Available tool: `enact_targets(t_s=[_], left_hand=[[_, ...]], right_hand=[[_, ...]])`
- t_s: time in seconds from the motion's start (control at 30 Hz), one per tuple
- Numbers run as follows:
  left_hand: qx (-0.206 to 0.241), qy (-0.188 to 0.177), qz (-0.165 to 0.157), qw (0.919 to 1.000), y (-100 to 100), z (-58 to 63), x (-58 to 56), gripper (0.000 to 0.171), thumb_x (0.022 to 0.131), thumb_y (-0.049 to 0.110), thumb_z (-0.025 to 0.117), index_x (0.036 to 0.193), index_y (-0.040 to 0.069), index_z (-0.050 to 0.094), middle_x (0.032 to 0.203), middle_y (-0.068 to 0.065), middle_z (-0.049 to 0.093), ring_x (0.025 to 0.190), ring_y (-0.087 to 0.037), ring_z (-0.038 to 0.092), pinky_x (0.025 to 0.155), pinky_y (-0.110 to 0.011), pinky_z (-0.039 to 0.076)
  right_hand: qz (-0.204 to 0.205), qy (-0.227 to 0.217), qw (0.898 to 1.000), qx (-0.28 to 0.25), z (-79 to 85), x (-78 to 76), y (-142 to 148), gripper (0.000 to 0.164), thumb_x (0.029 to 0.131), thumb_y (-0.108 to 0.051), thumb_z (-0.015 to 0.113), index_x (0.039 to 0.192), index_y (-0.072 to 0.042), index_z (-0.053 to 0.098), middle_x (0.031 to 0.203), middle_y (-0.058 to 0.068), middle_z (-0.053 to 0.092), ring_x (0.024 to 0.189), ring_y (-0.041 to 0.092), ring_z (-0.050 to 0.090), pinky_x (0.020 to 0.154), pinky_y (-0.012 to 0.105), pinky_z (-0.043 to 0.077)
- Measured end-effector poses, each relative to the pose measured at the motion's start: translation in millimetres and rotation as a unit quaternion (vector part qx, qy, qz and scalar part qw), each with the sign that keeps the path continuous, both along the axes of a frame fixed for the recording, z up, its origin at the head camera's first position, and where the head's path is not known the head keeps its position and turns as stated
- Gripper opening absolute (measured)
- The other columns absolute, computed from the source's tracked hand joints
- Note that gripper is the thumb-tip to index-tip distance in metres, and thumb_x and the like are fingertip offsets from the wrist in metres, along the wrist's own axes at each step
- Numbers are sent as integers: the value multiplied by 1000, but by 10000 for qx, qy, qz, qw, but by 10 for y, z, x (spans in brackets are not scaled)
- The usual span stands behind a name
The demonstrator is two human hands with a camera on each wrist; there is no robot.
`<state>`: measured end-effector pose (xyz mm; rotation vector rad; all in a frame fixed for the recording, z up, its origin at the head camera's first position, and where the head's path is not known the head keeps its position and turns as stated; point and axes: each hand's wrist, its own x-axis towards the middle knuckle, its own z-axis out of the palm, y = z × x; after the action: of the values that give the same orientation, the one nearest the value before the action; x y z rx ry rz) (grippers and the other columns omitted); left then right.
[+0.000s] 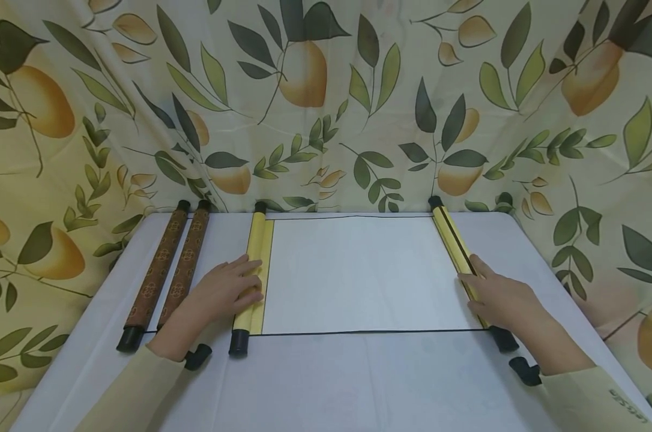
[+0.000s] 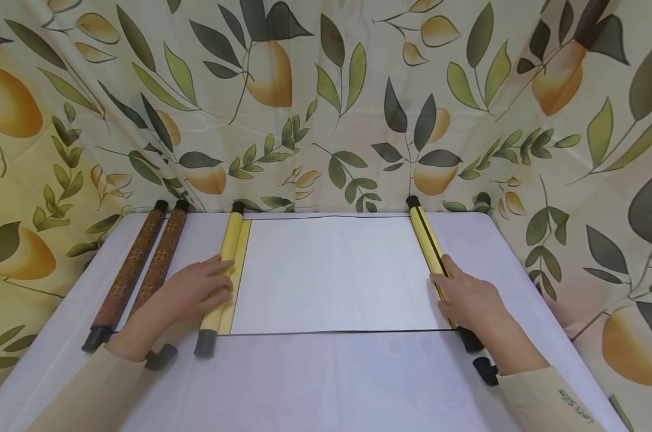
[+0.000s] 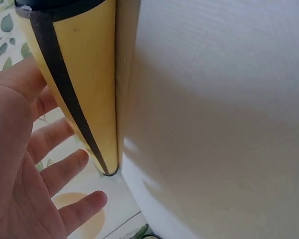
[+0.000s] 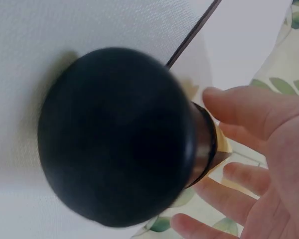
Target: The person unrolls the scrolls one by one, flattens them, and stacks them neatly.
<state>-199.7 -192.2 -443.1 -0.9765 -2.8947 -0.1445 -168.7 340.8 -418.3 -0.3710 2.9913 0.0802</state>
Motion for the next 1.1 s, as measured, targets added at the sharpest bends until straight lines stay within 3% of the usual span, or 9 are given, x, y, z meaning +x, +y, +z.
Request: enact_targets(t_s=[0.47, 0.73, 0.83, 1.0, 1.1], left_hand=[[49, 65, 14, 10000, -33, -18, 8, 18, 92, 34, 53, 96, 24, 67, 136, -5, 47, 131, -31, 33, 96, -52, 35], [149, -35, -55, 9999, -33, -29, 3, 21, 92, 36, 52, 98, 23, 67, 137, -8, 45, 132, -32, 31, 100, -49, 33], [197, -47, -62, 9998, -47, -27, 14, 25, 91, 40, 52, 102, 23, 67, 138, -9, 43, 131, -34, 30, 102, -47, 31], [147, -55, 53, 9999, -167, 88, 106, 33, 90, 47, 51, 111, 25, 64, 140, -7, 42, 131, -33, 31, 99, -47, 34], [196, -83, 233, 9995, -336, 222, 189, 36, 90, 48, 51, 116, 26, 61, 139, -6, 42, 129, -29, 34, 95, -47, 38]], right_hand=[[-73, -91, 9998, 129, 13, -11, 106, 48, 81, -13, 60, 128, -7, 50, 142, 31, 21, 70, 28, 52, 44, 30, 35], [-336, -452, 9983, -147, 47, -37, 111, 48, 83, -18, 56, 130, -13, 51, 145, 30, 14, 84, 36, 56, 43, 30, 34], [-307, -478, 9982, -170, 65, -48, 104, 50, 84, -21, 56, 134, -17, 48, 145, 30, 13, 96, 45, 54, 44, 31, 35], [-195, -411, 9989, -104, 160, -83, -52, 55, 84, -28, 61, 136, -20, 46, 145, 28, 18, 118, 54, 32, 63, 52, 46], [194, -72, 9998, 22, 240, -124, -247, 53, 82, -29, 64, 133, -22, 49, 144, 26, 23, 122, 53, 30, 79, 64, 39]])
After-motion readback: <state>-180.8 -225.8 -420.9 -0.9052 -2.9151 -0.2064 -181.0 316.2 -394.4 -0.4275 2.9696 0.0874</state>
